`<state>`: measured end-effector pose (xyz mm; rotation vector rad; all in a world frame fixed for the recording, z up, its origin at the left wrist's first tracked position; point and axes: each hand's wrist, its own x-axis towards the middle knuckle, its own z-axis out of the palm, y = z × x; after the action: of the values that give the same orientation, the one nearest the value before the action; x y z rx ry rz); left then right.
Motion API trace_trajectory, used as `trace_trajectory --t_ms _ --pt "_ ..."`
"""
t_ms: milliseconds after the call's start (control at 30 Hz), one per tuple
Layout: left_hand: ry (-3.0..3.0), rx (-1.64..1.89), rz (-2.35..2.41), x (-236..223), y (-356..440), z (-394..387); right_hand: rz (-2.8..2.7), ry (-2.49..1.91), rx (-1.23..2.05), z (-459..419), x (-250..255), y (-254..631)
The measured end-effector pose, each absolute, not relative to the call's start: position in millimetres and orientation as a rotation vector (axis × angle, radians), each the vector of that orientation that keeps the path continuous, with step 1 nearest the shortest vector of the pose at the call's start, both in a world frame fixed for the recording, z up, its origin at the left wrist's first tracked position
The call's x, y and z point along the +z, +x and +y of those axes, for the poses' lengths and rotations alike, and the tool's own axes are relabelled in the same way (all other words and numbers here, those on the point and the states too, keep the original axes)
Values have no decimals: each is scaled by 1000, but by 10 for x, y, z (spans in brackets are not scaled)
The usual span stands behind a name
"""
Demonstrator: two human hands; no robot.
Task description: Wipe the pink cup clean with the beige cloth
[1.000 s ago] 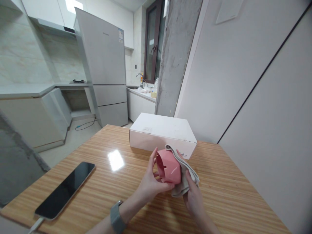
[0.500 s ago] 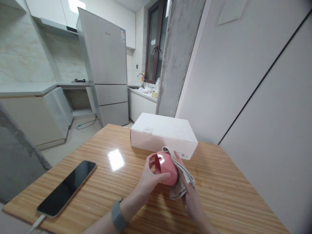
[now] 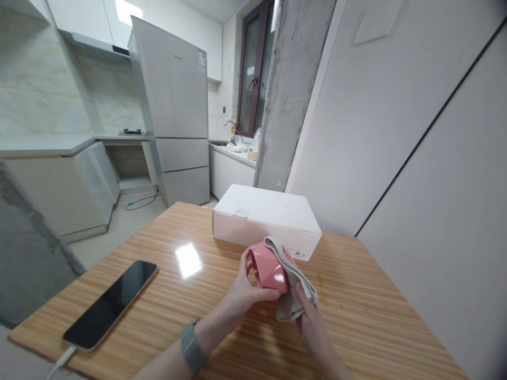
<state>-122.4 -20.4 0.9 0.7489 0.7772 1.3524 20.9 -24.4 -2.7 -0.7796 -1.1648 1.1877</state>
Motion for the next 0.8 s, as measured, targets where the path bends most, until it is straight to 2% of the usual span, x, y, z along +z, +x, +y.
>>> trace_trajectory --t_ms 167,567,800 --pt "753 1299 894 -47 -1270 -143 -1229 -806 1179 -230 -108 226" --pt "575 1217 452 67 -1282 -154 -1867 -701 904 -394 69 273" --pt "604 1247 423 179 -1258 -242 -1752 -715 933 -346 10 275"
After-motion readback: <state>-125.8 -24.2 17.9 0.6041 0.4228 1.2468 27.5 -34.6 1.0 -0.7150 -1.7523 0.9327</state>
